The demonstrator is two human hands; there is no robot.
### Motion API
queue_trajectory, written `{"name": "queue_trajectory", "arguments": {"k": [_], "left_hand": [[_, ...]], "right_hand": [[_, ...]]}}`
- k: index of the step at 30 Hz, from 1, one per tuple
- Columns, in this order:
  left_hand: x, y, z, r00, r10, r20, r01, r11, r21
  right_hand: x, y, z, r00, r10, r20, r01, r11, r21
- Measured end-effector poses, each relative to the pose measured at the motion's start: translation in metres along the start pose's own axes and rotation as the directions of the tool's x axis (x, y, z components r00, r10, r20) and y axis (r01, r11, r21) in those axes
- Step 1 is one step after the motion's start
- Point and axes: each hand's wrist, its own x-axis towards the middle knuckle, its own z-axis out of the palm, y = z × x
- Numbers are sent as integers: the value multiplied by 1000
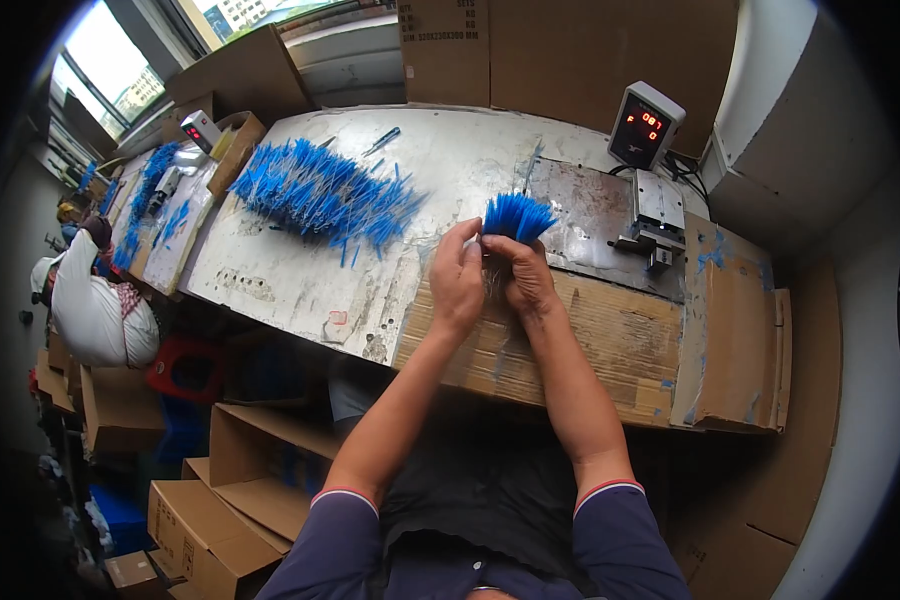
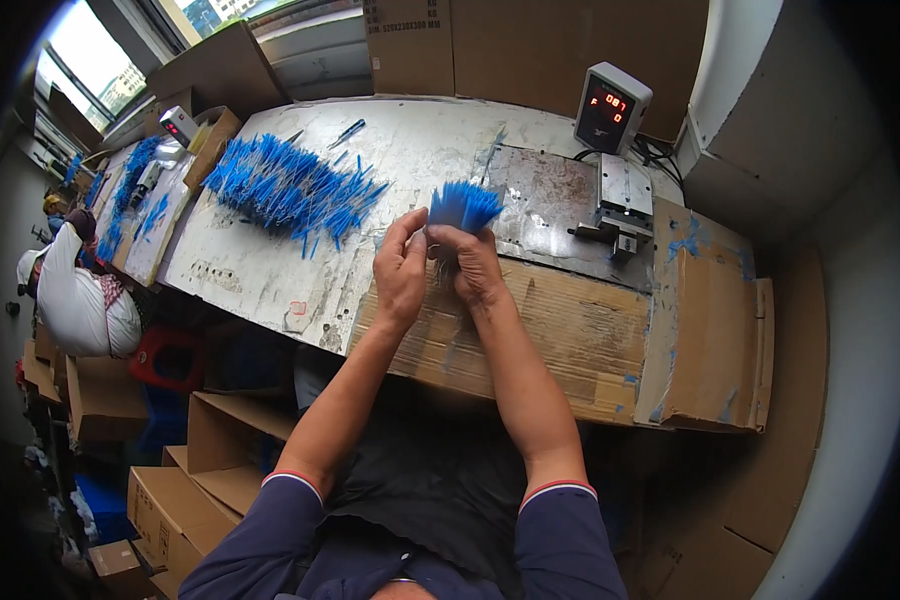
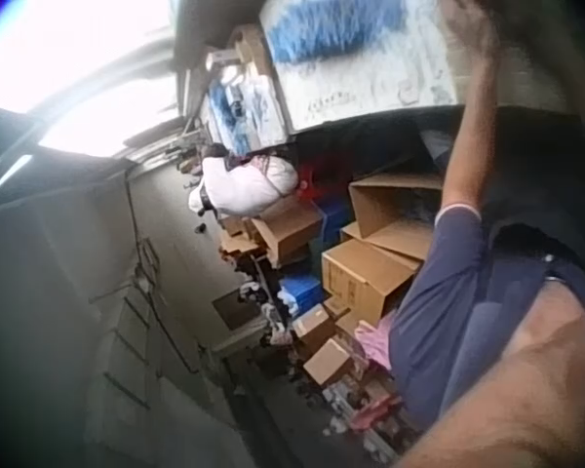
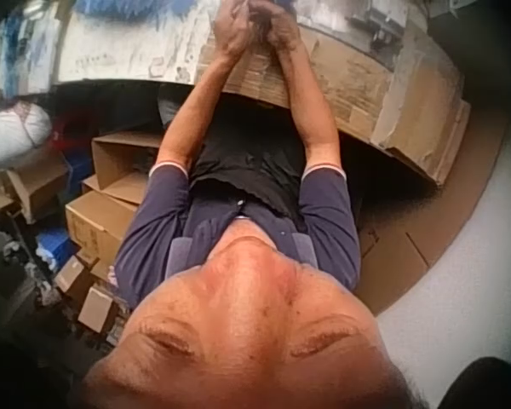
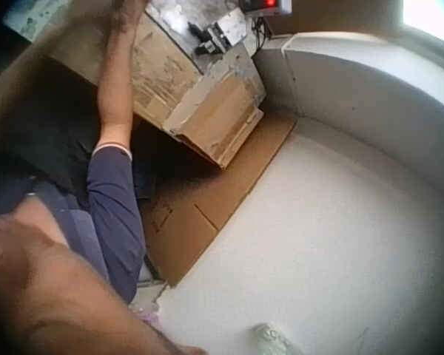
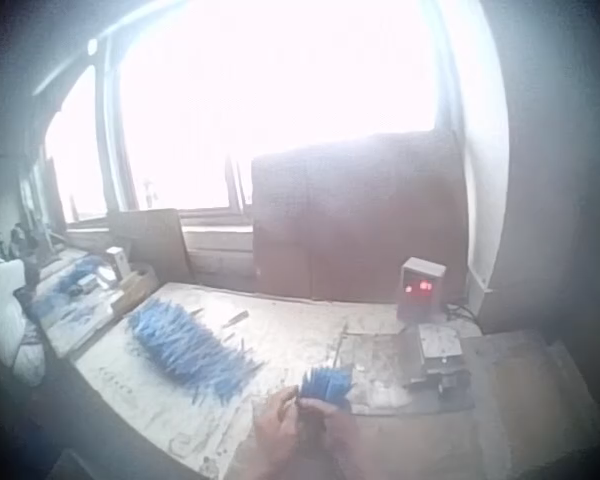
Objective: Assembling blue fiber components into metal ferrules using a pneumatic clamping machine.
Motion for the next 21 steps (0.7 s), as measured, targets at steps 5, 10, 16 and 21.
{"name": "queue_trajectory", "arguments": {"k": [5, 10, 16, 21], "left_hand": [[36, 17, -30, 961, -267, 77, 278, 906, -320], [52, 9, -42, 930, -292, 225, 339, 917, -209], [53, 7, -44, 931, -275, 239, 329, 917, -226], [52, 6, -45, 944, -261, 202, 310, 912, -268]], "right_hand": [[-10, -12, 12, 975, 163, 148, -168, 985, 25], [-11, -12, 13, 960, 208, 190, -217, 976, 26], [-12, -12, 17, 955, 209, 210, -219, 975, 24], [-18, -17, 25, 961, 177, 214, -167, 984, -62]]}}
